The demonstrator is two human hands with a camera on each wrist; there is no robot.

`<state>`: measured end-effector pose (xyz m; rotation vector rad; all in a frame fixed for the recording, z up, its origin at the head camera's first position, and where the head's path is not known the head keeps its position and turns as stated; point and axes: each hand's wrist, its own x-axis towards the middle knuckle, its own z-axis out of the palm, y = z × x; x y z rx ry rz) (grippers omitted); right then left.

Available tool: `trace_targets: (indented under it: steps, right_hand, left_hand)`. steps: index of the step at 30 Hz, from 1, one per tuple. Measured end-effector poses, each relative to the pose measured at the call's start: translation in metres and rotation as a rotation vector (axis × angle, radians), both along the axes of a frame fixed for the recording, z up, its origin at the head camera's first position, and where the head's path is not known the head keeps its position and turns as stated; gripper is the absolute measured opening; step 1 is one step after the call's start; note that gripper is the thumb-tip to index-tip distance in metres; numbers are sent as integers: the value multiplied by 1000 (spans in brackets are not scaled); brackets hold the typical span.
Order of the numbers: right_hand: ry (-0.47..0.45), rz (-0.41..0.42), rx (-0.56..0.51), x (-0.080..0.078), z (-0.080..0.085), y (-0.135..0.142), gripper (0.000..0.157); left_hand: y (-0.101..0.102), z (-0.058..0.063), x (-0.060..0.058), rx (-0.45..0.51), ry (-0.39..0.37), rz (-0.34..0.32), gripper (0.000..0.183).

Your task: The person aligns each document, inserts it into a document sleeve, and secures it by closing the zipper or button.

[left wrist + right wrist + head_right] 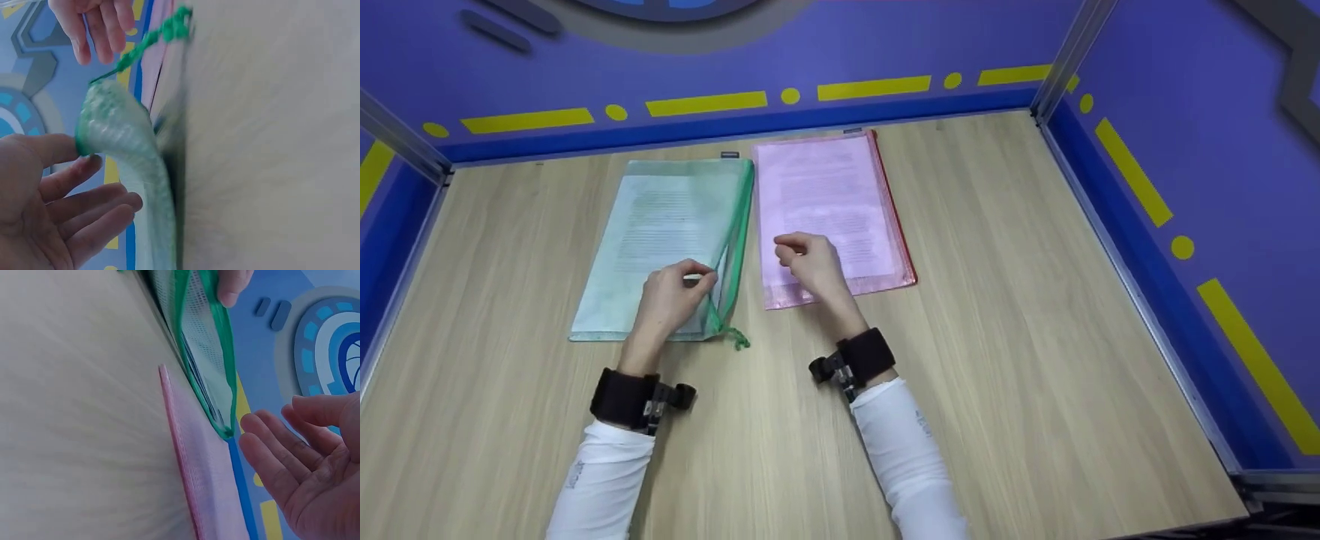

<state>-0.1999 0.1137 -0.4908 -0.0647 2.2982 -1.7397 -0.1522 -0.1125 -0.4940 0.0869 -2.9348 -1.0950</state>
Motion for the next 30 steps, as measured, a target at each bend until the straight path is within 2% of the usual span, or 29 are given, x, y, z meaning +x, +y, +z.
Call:
trace_targets:
  steps: [6, 13, 19, 25, 30]
  right_hand:
    - [10, -25, 20, -1, 4, 17, 35]
    - [58, -16, 76, -1, 8, 22, 35]
    - [132, 9, 90, 0, 8, 24, 33]
    - [176, 21, 69, 0, 9, 26, 32]
    - [171, 19, 37, -1, 8, 26, 31]
  left_hand:
    - [-1, 6, -1, -116, -89, -148, 31]
    - [-11, 16, 14, -215, -126, -281, 36]
    - [-16, 23, 28, -287, -184, -395, 60]
    - [-27, 15, 33, -371, -188, -489, 86]
    - [-32, 5, 29, -341, -210, -485, 94]
